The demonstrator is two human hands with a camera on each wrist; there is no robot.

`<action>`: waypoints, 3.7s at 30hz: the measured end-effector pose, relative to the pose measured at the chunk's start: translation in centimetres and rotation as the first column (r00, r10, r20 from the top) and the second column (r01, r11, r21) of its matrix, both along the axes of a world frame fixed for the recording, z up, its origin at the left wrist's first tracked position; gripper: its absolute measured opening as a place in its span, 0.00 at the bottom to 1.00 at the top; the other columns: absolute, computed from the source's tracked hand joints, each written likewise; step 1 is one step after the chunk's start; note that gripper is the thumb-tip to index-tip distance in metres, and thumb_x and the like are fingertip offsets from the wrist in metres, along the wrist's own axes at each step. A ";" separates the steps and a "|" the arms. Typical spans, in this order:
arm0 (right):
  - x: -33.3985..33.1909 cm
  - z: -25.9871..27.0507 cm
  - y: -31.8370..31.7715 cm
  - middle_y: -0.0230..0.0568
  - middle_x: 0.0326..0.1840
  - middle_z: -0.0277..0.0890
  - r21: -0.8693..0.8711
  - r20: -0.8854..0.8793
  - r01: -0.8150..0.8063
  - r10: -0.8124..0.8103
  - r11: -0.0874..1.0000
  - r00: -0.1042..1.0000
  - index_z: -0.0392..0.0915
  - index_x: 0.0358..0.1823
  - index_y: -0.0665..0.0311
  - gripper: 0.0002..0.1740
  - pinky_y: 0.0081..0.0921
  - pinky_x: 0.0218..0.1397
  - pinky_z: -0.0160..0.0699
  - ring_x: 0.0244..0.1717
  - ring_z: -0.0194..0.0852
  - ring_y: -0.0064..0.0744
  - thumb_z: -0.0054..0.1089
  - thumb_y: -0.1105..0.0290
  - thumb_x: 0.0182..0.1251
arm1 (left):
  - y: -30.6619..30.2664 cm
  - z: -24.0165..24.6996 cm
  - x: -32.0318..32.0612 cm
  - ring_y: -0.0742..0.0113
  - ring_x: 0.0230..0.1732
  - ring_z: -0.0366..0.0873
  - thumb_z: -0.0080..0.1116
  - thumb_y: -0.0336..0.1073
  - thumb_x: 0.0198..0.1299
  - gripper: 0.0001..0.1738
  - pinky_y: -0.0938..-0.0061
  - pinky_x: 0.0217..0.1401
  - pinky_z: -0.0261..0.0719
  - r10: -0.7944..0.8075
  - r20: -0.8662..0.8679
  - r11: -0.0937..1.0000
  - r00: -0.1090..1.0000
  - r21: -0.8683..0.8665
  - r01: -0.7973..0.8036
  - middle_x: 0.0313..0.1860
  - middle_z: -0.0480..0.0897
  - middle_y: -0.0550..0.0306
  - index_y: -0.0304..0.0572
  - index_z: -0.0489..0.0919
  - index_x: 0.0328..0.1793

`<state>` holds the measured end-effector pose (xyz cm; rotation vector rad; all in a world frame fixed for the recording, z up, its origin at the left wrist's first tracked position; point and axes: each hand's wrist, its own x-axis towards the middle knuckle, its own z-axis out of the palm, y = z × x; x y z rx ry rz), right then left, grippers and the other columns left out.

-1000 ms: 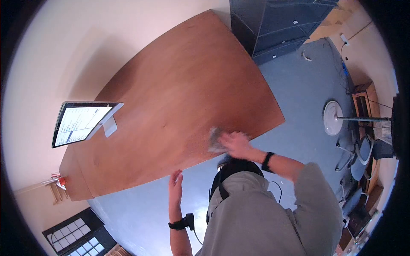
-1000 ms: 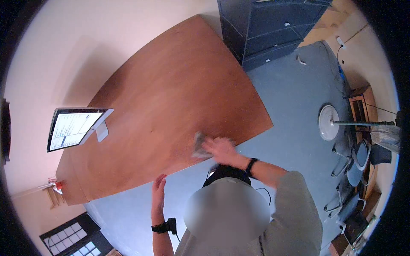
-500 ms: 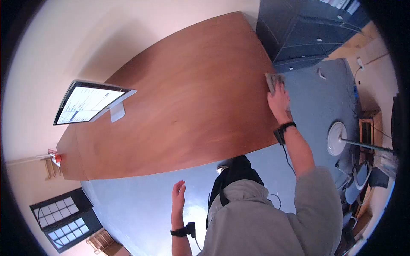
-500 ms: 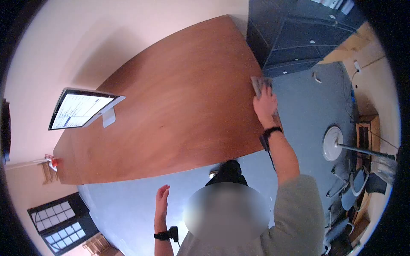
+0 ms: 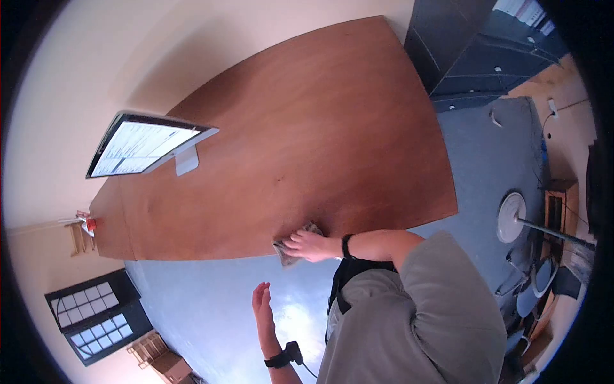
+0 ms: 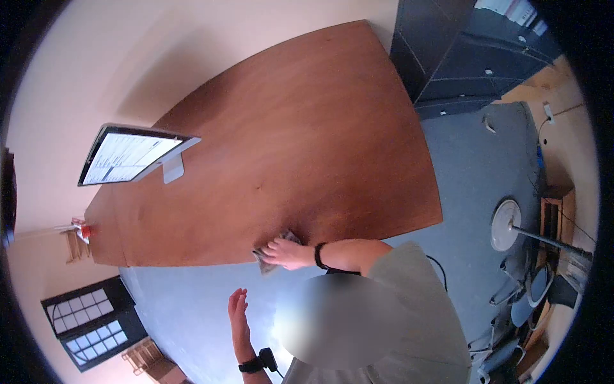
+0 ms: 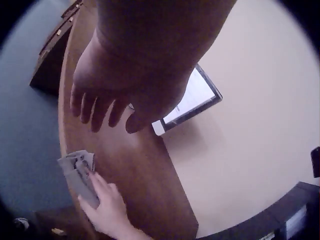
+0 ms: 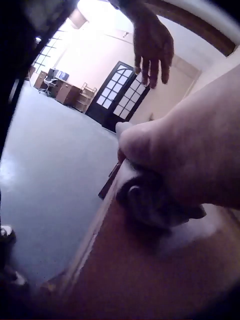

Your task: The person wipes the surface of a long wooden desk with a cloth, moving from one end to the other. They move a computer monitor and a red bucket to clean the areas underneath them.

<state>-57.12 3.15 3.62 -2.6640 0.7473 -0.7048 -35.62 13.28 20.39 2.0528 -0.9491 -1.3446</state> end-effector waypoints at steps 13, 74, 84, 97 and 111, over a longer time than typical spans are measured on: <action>-37.9 0.2 -6.4 0.46 0.64 0.67 0.091 -0.285 0.992 -0.957 -0.082 -0.053 0.65 0.67 0.57 0.35 0.52 0.55 0.70 0.53 0.68 0.56 0.60 0.61 0.55 | -7.7 -5.2 -4.7 0.64 0.62 0.71 0.52 0.38 0.68 0.20 0.69 0.65 0.65 -0.319 -0.139 0.935 0.938 0.116 0.335 0.58 0.78 0.52 0.37 0.72 0.62; -29.0 3.4 11.7 0.46 0.71 0.60 0.104 -0.483 0.952 -0.822 0.289 0.302 0.59 0.73 0.48 0.47 0.48 0.65 0.59 0.63 0.59 0.52 0.68 0.64 0.46 | -6.6 -6.2 -4.1 0.60 0.59 0.75 0.53 0.40 0.68 0.23 0.67 0.62 0.71 -0.542 -0.100 0.838 0.834 0.011 0.546 0.58 0.78 0.48 0.37 0.70 0.65; -19.8 2.6 5.4 0.43 0.71 0.62 -0.029 -0.504 0.970 -0.834 -0.242 -0.223 0.56 0.74 0.48 0.42 0.49 0.63 0.62 0.61 0.63 0.53 0.60 0.55 0.56 | 3.7 -8.4 10.5 0.62 0.61 0.73 0.52 0.39 0.69 0.22 0.69 0.65 0.69 -0.286 -0.182 0.958 0.941 -0.017 0.288 0.59 0.78 0.47 0.34 0.70 0.64; 19.1 3.5 -0.1 0.47 0.62 0.64 0.097 -0.355 0.803 -0.733 0.588 0.580 0.62 0.68 0.56 0.43 0.46 0.56 0.63 0.57 0.63 0.50 0.67 0.58 0.47 | 16.0 -6.9 31.2 0.65 0.57 0.74 0.54 0.37 0.67 0.20 0.71 0.62 0.69 0.310 -0.196 0.947 0.930 -0.029 -0.321 0.55 0.80 0.50 0.35 0.72 0.62; 15.7 3.3 0.2 0.48 0.69 0.62 0.111 -0.390 0.618 -0.538 0.778 0.747 0.61 0.71 0.50 0.45 0.48 0.62 0.62 0.62 0.63 0.50 0.66 0.57 0.47 | 9.7 -9.9 35.2 0.63 0.58 0.74 0.52 0.34 0.68 0.20 0.69 0.65 0.68 0.150 -0.217 0.988 0.965 -0.001 -0.154 0.55 0.79 0.48 0.32 0.71 0.62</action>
